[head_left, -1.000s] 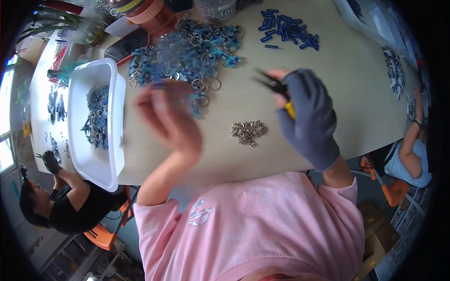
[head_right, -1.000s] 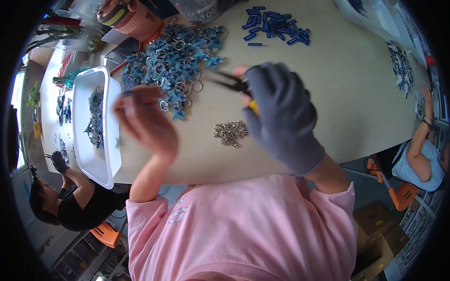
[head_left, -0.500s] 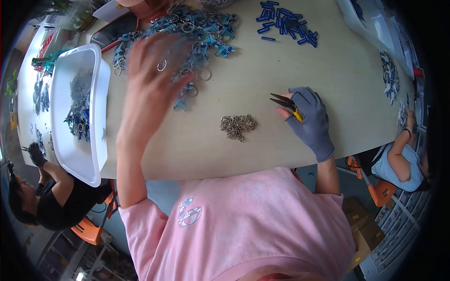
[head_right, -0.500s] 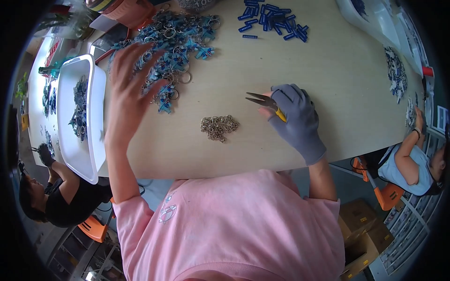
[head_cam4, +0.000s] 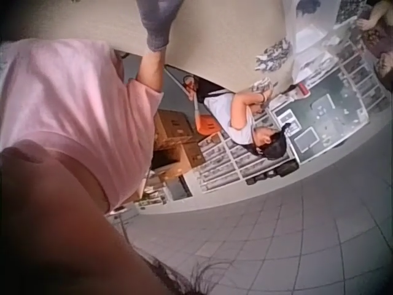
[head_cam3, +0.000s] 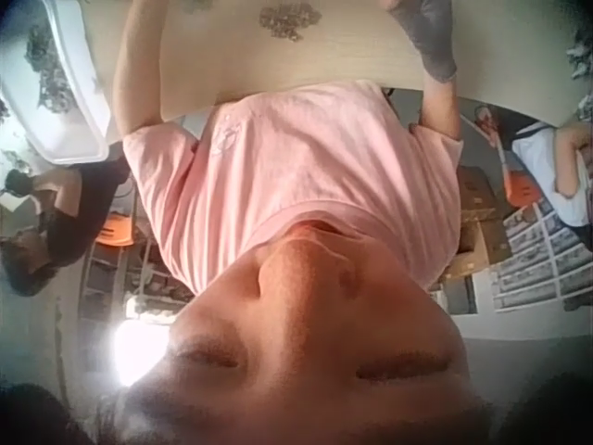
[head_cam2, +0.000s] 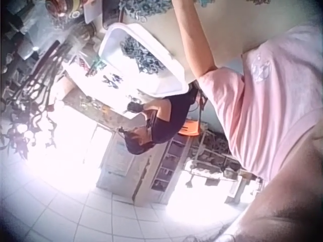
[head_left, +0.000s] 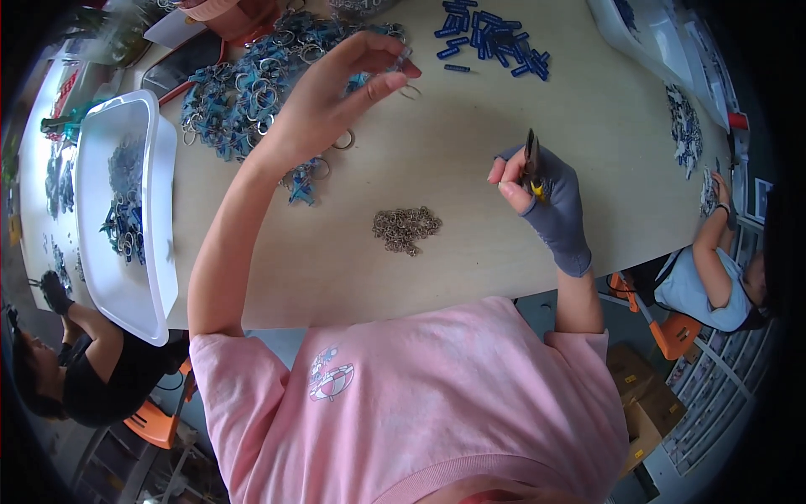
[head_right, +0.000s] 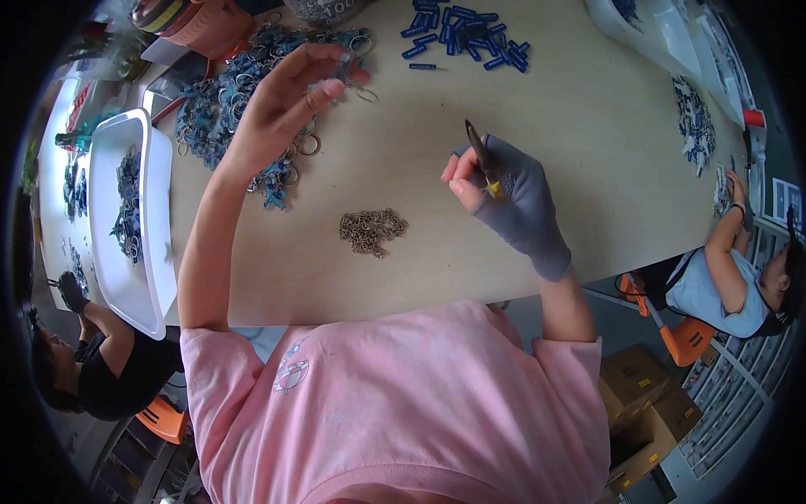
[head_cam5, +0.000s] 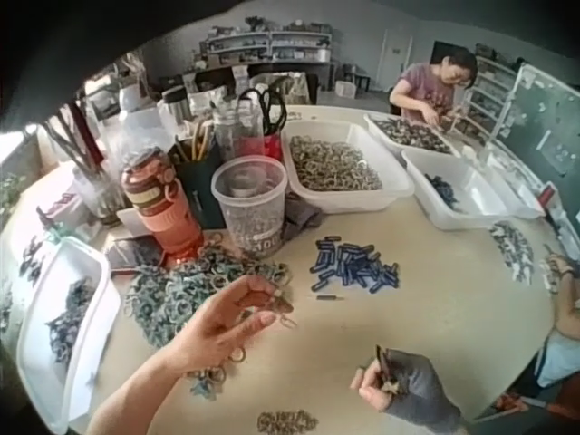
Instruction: The person assembles keychains by attaching metal rings and chains to plastic charms using pliers.
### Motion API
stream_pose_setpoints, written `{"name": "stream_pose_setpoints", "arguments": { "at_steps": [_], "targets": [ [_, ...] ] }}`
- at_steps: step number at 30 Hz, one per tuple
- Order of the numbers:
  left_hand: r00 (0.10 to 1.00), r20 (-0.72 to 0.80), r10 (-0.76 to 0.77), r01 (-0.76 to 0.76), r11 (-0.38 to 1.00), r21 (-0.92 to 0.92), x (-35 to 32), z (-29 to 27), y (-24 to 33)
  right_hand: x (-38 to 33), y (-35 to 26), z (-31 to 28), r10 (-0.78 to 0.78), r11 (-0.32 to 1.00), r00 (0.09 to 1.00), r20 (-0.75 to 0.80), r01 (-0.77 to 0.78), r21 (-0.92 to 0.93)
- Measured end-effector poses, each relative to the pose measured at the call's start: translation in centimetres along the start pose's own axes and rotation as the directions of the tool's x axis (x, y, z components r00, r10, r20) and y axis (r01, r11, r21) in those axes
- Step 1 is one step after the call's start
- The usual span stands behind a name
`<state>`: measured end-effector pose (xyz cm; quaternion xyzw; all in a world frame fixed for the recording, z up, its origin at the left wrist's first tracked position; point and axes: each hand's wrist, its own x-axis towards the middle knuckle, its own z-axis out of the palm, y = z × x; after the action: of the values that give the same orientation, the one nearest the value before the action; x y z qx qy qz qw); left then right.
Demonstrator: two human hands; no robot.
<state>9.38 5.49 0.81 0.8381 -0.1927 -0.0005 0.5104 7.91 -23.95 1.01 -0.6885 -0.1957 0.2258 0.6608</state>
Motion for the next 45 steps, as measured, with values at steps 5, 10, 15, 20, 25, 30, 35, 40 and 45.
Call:
{"name": "stream_pose_setpoints", "arguments": {
  "at_steps": [5, 10, 15, 20, 25, 30, 35, 40, 45],
  "targets": [
    [0.954, 0.005, -0.299, 0.18, 0.56, -0.809, -0.8, 1.5, 2.3, 2.6, -2.1, 0.3, 0.048, 0.996, 0.999, 0.014, -0.047, -0.071],
    [0.912, 0.195, -0.362, 0.338, 0.391, -0.856, -1.7, 3.0, 2.8, 4.9, -2.6, 1.1, -0.195, 0.944, 0.98, 0.03, 0.196, -0.265],
    [0.827, 0.379, -0.415, 0.461, 0.115, -0.88, -2.0, 3.4, 4.2, 5.7, -1.4, 1.7, -0.32, 0.855, 0.943, 0.091, 0.329, -0.4],
    [0.886, 0.273, -0.374, 0.423, 0.414, -0.806, -3.0, 3.8, 3.6, 5.7, -1.8, 1.7, -0.303, 0.818, 0.946, 0.117, 0.321, -0.477],
    [0.908, 0.282, -0.308, 0.415, 0.575, -0.706, -3.0, 3.5, 3.9, 5.5, -1.7, 2.2, -0.265, 0.862, 0.96, 0.086, 0.276, -0.425],
    [0.923, 0.251, -0.291, 0.384, 0.683, -0.621, -3.3, 3.2, 5.0, 5.4, -2.0, 2.3, -0.299, 0.833, 0.947, 0.116, 0.318, -0.453],
    [0.944, 0.185, -0.271, 0.324, 0.676, -0.662, -3.4, 3.4, 5.0, 5.1, -1.8, 2.5, -0.454, 0.696, 0.87, 0.195, 0.482, -0.533],
    [0.928, 0.22, -0.301, 0.356, 0.541, -0.762, -3.3, 3.1, 5.6, 4.7, -1.1, 2.8, -0.572, 0.61, 0.81, 0.132, 0.528, -0.591],
    [0.887, 0.293, -0.357, 0.398, 0.268, -0.877, -3.3, 3.0, 6.3, 4.7, -1.2, 3.5, -0.639, 0.591, 0.765, 0.081, 0.556, -0.585]
  ]
}}
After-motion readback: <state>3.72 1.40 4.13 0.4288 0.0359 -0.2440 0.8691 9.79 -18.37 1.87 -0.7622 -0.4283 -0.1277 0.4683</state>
